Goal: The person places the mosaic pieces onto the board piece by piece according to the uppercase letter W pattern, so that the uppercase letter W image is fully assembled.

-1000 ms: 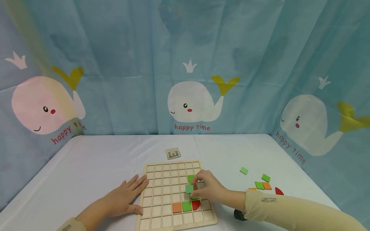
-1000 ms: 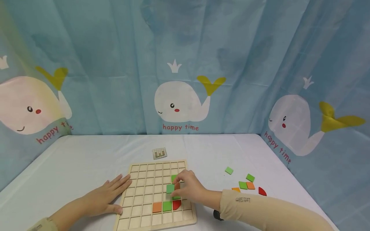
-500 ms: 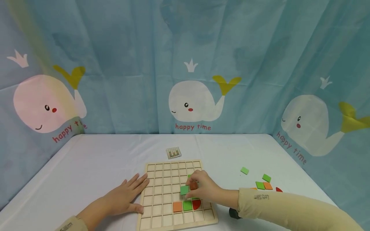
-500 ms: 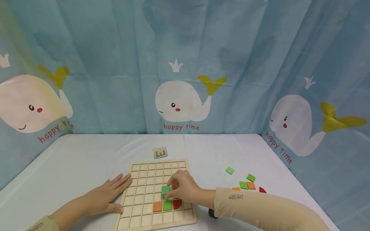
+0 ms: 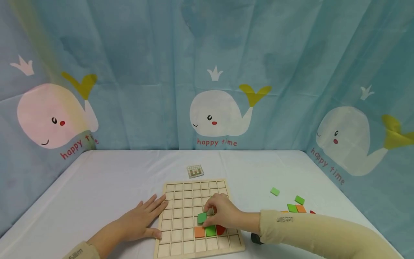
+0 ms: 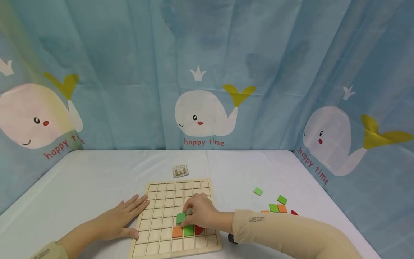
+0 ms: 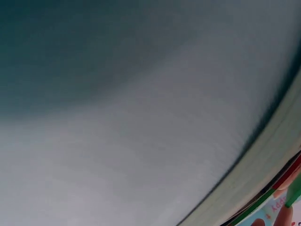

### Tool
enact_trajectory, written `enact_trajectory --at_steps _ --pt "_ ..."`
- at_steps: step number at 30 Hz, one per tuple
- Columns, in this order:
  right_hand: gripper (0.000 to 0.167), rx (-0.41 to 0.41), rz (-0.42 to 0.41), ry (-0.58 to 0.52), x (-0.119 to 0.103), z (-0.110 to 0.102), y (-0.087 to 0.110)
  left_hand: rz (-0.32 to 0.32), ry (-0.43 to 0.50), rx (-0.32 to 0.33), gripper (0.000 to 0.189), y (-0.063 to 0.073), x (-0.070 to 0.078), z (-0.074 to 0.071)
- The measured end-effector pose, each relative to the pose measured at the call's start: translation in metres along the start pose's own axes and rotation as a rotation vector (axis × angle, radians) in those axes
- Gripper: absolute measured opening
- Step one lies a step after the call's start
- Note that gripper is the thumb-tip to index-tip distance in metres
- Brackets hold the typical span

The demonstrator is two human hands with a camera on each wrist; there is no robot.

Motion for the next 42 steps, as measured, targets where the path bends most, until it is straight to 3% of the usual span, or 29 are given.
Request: enact_trajectory --at_steps 10,22,32,42 --pt "0.024 -0.022 0.048 0.074 -0.001 0.007 -0.004 0.000 -0.020 0.018 0.093 -0.002 -0.002 0.002" --pt "0.022 -0.048 0.096 0.081 -0.003 0.008 -0.001 0.004 -0.010 0.010 0.094 -0.002 -0.001 0.005" --pt "0.021 -0.015 0.040 -0.017 -0.004 -0.007 0.002 -0.001 -0.017 0.011 0.094 -0.002 -0.002 0.006" --pt "0.019 0.018 0.035 -0.017 0.000 -0.013 0.001 -0.003 -0.004 0.011 0.093 -0.001 -0.002 0.004"
Point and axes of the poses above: each hand's wrist, its own y-axis away from the middle knuckle, its own z-axis out of the palm, x = y × z, the point moved 4 cm from there along -y, towards the middle knuckle, and after that the axes turned 13 degrees about -y, right-handed, at the moved point
